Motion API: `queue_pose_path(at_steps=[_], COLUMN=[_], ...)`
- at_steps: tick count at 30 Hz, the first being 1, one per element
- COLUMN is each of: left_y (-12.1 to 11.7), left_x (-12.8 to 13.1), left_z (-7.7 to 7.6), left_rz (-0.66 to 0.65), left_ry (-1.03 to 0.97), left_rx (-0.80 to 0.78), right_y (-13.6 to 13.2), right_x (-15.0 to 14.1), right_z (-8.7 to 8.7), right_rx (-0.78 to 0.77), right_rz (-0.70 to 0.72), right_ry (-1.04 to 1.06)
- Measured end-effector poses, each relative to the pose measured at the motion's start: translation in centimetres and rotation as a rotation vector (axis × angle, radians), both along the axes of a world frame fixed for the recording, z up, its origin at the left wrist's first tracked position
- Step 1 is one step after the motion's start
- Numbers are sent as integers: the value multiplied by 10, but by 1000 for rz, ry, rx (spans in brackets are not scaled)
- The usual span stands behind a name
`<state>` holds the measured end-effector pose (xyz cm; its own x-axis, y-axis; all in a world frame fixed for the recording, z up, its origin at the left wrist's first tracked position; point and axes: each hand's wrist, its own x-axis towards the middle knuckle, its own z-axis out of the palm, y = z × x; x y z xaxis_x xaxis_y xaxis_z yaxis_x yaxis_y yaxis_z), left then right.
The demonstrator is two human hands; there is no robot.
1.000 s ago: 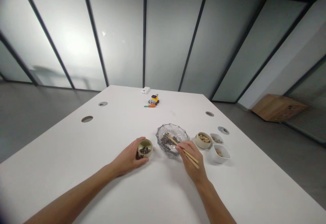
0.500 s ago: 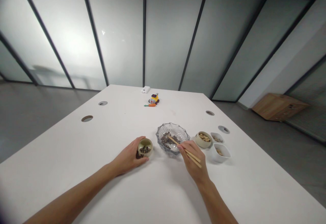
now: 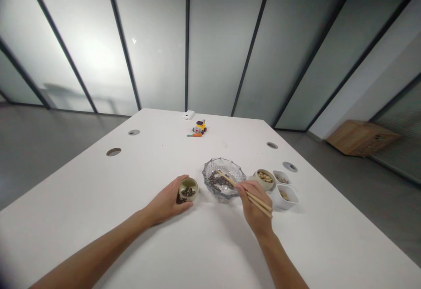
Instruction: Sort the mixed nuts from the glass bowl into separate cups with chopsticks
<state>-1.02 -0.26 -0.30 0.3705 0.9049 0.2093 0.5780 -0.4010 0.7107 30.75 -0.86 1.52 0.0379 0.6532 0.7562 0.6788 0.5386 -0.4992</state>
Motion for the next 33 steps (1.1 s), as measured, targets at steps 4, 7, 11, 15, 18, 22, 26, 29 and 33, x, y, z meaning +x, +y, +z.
queue_pose_path(at_steps=[4, 7, 11, 15, 18, 22, 26, 29, 33], left_y=[-1, -1, -1, -1, 0, 0, 0, 0, 0], left_x=[1, 1, 1, 1, 0, 0, 1, 2, 2], left_z=[3, 6, 7, 4, 2, 0, 0, 2, 2], left_rz=[9, 3, 3, 3, -3, -7, -4, -4, -4], left_ry=[-7, -2, -2, 5, 2, -4, 10, 8, 4], left_rx=[-9, -22, -13, -17, -12, 10, -6, -8, -5], right_y=[-4, -10, -16, -14, -10, -4, -2, -2, -1], right_x=[-4, -13, -21, -19, -19, -22, -22, -20, -17], right_z=[-1, -1, 3, 4, -2, -9, -11, -11, -12], right_rx=[-74, -118, -89, 36, 28, -17, -16, -16, -13], right_rz=[14, 152, 144, 16, 77, 157, 145, 140, 113], right_ry=[277, 425, 264, 83, -4, -30, -31, -46, -53])
